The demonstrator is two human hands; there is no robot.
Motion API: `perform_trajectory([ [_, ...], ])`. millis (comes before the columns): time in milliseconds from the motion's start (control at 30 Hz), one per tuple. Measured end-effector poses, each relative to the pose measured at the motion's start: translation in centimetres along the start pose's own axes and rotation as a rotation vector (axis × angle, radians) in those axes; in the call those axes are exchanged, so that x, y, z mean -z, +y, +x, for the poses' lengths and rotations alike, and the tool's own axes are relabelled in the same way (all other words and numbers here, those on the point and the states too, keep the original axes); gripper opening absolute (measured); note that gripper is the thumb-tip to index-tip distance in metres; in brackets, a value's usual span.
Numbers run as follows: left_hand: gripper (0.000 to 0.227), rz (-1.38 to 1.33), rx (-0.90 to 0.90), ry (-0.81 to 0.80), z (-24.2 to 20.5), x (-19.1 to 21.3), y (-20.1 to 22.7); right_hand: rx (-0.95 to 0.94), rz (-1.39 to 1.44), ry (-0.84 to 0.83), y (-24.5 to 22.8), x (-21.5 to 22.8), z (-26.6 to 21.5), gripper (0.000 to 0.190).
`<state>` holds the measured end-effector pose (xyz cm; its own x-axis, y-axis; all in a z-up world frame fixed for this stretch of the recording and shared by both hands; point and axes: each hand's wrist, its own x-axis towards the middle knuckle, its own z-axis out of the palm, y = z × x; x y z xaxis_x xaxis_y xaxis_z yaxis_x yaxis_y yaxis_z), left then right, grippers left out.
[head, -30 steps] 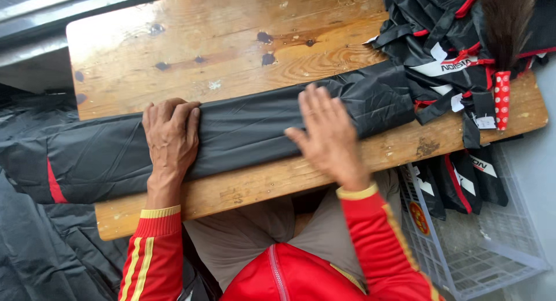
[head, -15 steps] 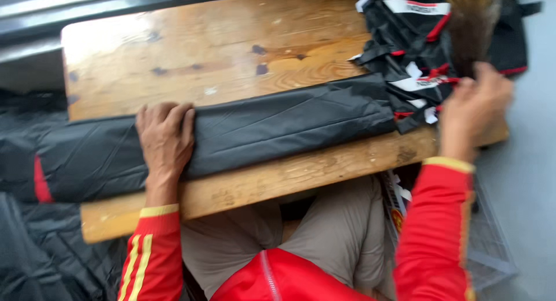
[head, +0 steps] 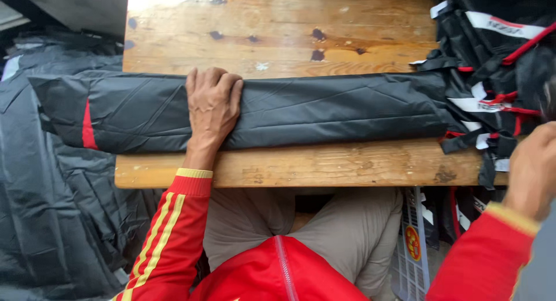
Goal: The person folds a black and red textile item on a wooden table, smoothing it out with their hands before rolling it up and securing it into its own pouch.
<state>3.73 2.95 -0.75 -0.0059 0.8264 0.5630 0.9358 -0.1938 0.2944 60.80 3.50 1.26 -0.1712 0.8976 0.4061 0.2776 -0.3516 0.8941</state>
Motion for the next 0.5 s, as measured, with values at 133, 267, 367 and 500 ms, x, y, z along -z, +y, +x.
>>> perform_trajectory([
  [133, 0.009, -0.020, -0.029, 0.014, 0.2, 0.5, 0.6, -0.163, 1.788, -0.037, 5.2, 24.5, 1.7, 0.041],
  [267, 0.008, -0.038, -0.023, 0.013, 0.2, 0.3, 0.6, 0.157, 2.613, -0.558, 0.9, 35.2, -0.7, 0.076],
  [367, 0.027, 0.044, -0.039, -0.105, -0.1, 0.3, -0.1, 0.416, 1.952, -0.177, -4.5, 38.6, -3.9, 0.059],
  [500, 0.016, 0.001, -0.073, -0.004, -1.0, -1.6, -1.5, 0.531, 1.806, -0.251, -3.1, 37.2, -3.0, 0.054],
])
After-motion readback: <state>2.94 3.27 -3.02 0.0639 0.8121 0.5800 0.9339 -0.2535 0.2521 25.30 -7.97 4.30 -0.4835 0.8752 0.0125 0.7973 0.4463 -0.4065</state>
